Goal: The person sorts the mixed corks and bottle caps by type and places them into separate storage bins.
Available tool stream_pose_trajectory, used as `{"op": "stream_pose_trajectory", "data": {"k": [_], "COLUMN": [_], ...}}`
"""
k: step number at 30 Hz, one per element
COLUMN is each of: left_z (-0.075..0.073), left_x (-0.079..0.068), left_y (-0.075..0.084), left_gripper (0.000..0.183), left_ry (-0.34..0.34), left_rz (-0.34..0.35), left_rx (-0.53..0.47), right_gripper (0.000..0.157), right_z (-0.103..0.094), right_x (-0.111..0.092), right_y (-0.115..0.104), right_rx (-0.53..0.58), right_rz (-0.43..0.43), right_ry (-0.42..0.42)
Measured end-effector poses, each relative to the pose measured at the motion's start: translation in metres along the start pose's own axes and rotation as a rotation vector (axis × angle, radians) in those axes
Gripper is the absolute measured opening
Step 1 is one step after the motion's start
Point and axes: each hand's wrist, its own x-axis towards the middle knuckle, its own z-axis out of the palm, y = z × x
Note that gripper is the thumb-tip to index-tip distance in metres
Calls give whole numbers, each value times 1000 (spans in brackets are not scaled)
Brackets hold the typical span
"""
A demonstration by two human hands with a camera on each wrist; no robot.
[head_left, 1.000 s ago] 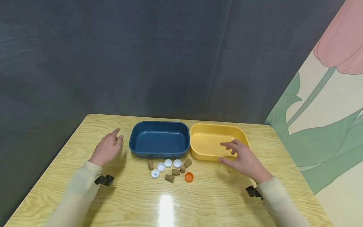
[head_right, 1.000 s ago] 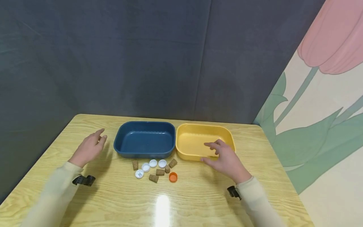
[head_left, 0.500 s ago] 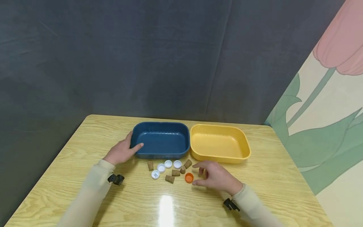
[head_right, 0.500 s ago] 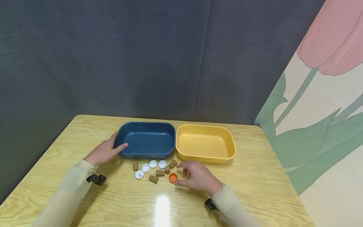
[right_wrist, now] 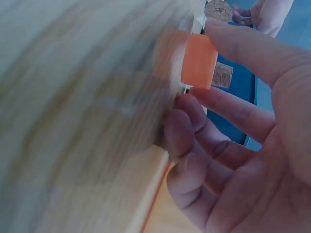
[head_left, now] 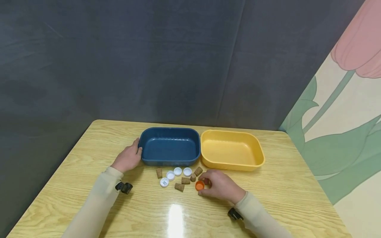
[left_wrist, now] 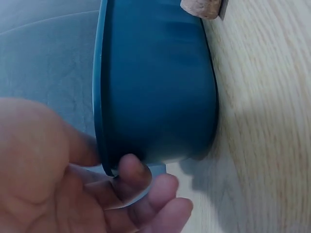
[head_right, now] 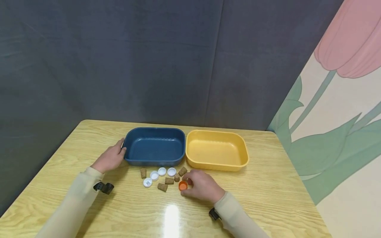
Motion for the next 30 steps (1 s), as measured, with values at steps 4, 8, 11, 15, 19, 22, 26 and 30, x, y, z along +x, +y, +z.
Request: {"op": "stream_pose_trajectory", "data": {"k": [4,8,11,15,19,22,26,30], "left_z": [0,0,0,1,0,-2,-5,-5], "left_x": [1,2,2,3,4,4,3,2], "left_y": [-2,-2,-3,-4,-4,-5,-6,-6], "left_gripper": [55,52,50,48,47,46,46,46], "left_ry": [17,18,16,11,0,-9,-33,-59], "left_rz": [-7,-4,4,6,-2,-8,-27,-39], "left_rx": [13,-21,-51,-65,-73,-90,-128,-158], "right_gripper": [24,23,22,22,23,26,29,27], "right_z": [2,3,3,3,0,-5,-14,-24], "right_x": [1,2,2,1,0,0,2,3], "right_y": [-1,0,0,0,0,-1,-5,-9], "right_rx": [-5,-3,2,3,9,32,63,66], "right_rz": [5,13,21,23,18,20,15,7], "right_ry": [-3,-9,-18,-24,-26,-25,-18,-11]}}
